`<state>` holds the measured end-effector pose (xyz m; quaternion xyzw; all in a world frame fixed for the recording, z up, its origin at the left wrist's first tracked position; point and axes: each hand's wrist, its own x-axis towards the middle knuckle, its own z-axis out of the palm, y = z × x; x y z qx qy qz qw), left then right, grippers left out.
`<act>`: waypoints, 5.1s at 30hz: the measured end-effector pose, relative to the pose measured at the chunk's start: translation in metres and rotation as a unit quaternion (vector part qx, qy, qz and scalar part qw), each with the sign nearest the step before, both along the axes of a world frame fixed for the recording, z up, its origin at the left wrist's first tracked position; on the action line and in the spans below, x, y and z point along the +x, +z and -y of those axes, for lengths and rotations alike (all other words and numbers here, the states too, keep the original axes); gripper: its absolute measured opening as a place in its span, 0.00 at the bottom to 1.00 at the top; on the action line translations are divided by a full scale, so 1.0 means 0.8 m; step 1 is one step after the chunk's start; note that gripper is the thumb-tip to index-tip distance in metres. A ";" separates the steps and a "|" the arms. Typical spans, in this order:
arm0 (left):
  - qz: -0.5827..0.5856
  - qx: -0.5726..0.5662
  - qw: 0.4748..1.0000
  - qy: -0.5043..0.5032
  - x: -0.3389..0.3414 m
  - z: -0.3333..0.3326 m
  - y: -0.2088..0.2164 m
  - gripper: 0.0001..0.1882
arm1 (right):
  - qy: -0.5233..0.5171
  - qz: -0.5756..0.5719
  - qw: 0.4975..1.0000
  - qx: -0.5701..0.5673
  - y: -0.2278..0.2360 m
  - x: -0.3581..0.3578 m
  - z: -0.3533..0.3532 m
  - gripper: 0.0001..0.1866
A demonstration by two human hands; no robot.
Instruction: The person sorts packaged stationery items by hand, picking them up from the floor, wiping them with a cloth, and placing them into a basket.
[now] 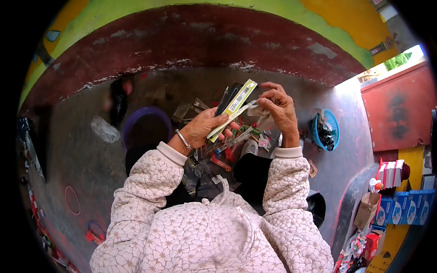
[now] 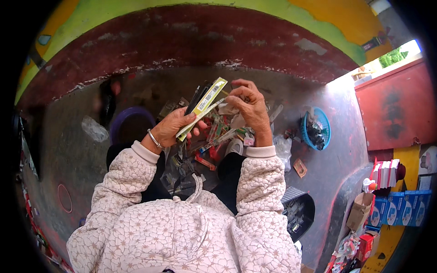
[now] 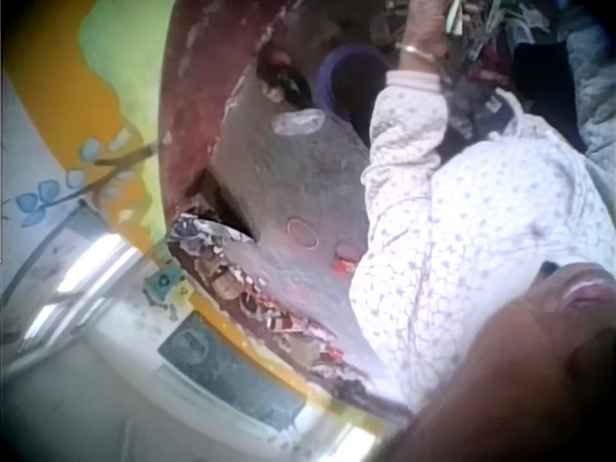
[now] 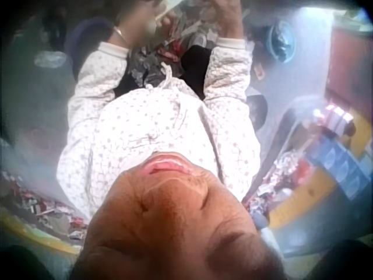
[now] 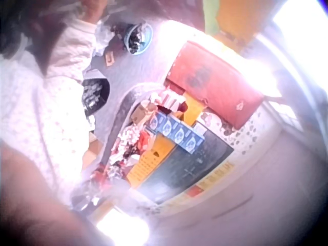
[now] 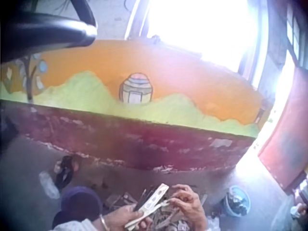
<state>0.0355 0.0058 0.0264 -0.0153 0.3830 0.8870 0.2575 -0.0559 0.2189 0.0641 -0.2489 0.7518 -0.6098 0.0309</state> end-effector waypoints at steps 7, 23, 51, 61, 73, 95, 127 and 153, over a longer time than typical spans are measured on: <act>0.024 -0.039 0.999 -0.020 -0.001 -0.004 0.000 0.17 | 0.043 0.155 0.984 0.073 0.005 -0.001 -0.019 0.06; -0.026 -0.115 0.991 -0.062 0.002 -0.011 -0.003 0.16 | -0.064 0.191 0.977 0.071 -0.005 0.003 0.000 0.09; -0.073 -0.128 0.989 0.029 0.011 -0.012 0.007 0.14 | -0.010 0.332 0.937 -0.112 -0.025 0.020 0.028 0.13; -0.071 -0.102 0.992 -0.033 0.006 -0.014 0.001 0.15 | -0.028 0.156 0.985 -0.071 -0.012 0.019 0.032 0.07; -0.104 -0.159 0.980 -0.065 0.008 -0.016 -0.008 0.15 | -0.095 0.361 0.911 -0.178 -0.022 0.012 0.029 0.17; -0.085 -0.051 0.993 -0.064 0.011 -0.018 0.001 0.18 | -0.077 0.336 0.934 -0.089 -0.025 0.020 0.013 0.08; 0.027 -0.094 0.995 -0.006 0.000 -0.028 -0.045 0.13 | -0.068 0.269 0.955 -0.103 -0.009 0.021 -0.008 0.06; -0.207 -0.013 0.978 0.018 -0.017 -0.027 -0.046 0.29 | -0.075 0.505 0.723 -0.464 -0.067 0.026 0.040 0.14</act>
